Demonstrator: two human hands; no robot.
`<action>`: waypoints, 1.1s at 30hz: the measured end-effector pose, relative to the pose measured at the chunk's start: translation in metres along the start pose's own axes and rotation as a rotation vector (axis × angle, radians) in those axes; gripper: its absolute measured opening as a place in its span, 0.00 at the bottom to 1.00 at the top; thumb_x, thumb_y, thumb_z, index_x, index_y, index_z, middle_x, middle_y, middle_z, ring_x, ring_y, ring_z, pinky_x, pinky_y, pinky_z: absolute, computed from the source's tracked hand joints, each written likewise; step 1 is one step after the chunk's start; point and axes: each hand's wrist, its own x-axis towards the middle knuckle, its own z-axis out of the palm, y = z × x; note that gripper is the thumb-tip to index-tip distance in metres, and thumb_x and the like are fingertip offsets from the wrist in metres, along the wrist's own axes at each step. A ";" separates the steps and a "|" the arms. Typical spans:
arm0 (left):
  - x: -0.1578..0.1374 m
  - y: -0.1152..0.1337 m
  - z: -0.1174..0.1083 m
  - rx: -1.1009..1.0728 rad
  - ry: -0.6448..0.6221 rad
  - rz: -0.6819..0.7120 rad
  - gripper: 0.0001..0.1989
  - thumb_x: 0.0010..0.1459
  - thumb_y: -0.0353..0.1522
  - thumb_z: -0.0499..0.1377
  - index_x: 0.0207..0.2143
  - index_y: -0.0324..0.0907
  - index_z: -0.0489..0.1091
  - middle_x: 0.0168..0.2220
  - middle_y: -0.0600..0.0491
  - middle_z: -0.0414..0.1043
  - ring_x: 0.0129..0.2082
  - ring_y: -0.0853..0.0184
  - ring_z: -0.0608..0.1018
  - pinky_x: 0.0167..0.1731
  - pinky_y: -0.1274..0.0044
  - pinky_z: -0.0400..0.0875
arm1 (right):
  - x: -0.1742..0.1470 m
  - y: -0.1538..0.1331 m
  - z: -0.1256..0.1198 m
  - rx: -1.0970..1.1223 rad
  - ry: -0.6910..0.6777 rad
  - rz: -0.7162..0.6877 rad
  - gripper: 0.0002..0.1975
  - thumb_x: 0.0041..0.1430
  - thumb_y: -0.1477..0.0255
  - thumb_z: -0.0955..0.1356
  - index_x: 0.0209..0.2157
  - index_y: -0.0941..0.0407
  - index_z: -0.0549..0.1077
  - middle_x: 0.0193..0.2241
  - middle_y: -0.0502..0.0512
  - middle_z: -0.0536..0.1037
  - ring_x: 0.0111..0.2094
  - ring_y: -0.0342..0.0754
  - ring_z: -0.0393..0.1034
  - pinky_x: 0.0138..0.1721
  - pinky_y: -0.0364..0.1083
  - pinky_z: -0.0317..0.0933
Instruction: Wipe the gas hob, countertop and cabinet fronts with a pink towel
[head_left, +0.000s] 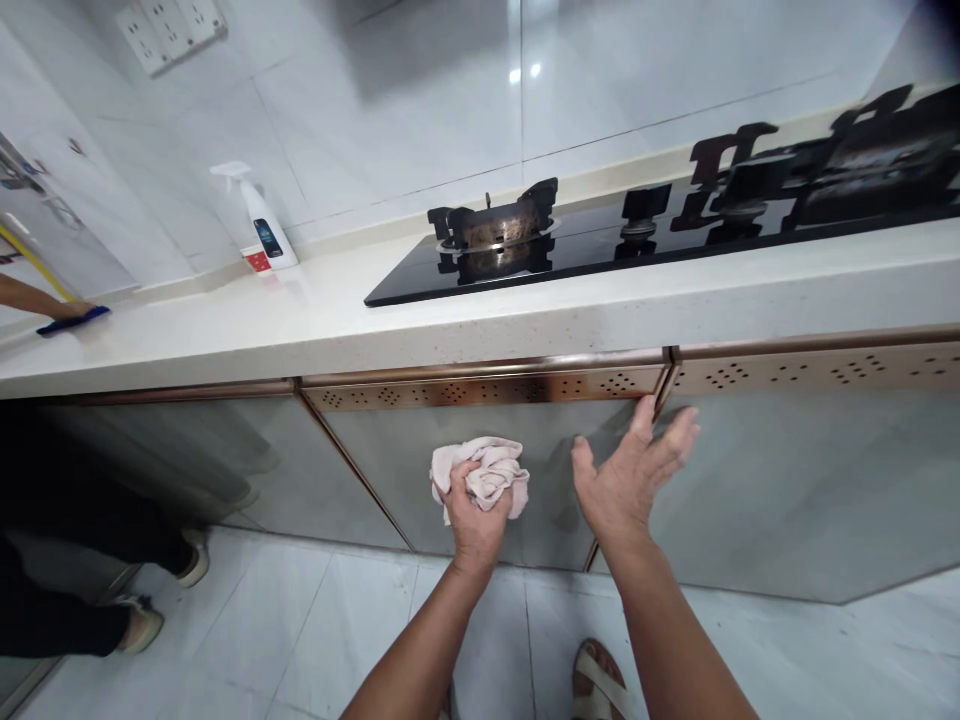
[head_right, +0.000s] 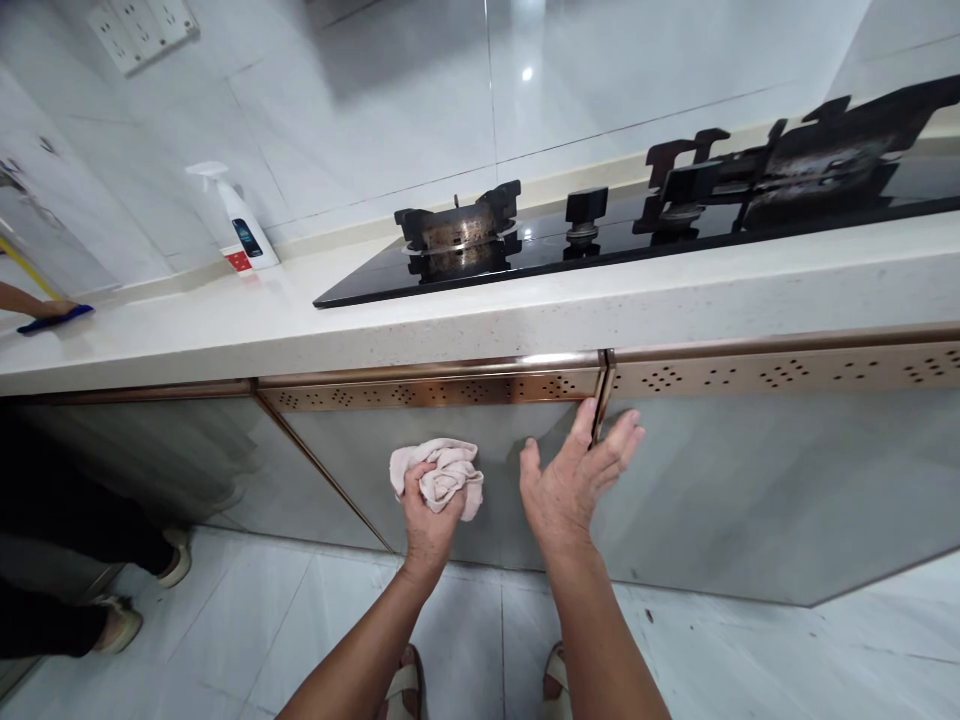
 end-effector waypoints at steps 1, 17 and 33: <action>0.000 0.000 0.001 -0.003 0.004 -0.011 0.21 0.45 0.34 0.68 0.44 0.46 0.72 0.43 0.49 0.78 0.45 0.57 0.80 0.50 0.63 0.74 | 0.000 0.000 0.000 0.006 0.006 0.002 0.48 0.59 0.65 0.67 0.74 0.55 0.38 0.73 0.73 0.32 0.72 0.77 0.28 0.62 0.81 0.42; 0.005 0.034 0.000 -0.356 -0.111 -0.339 0.24 0.45 0.36 0.68 0.46 0.44 0.69 0.45 0.48 0.77 0.43 0.62 0.80 0.47 0.69 0.75 | -0.005 -0.037 -0.008 0.393 0.011 0.124 0.20 0.64 0.62 0.65 0.53 0.58 0.71 0.48 0.64 0.67 0.53 0.58 0.64 0.55 0.63 0.64; 0.031 0.102 -0.044 -0.862 -0.513 -0.433 0.32 0.54 0.52 0.65 0.55 0.43 0.73 0.56 0.43 0.76 0.58 0.51 0.77 0.56 0.63 0.73 | 0.001 -0.071 -0.044 1.102 -0.884 0.318 0.49 0.53 0.57 0.75 0.70 0.52 0.52 0.64 0.66 0.68 0.60 0.56 0.69 0.58 0.60 0.68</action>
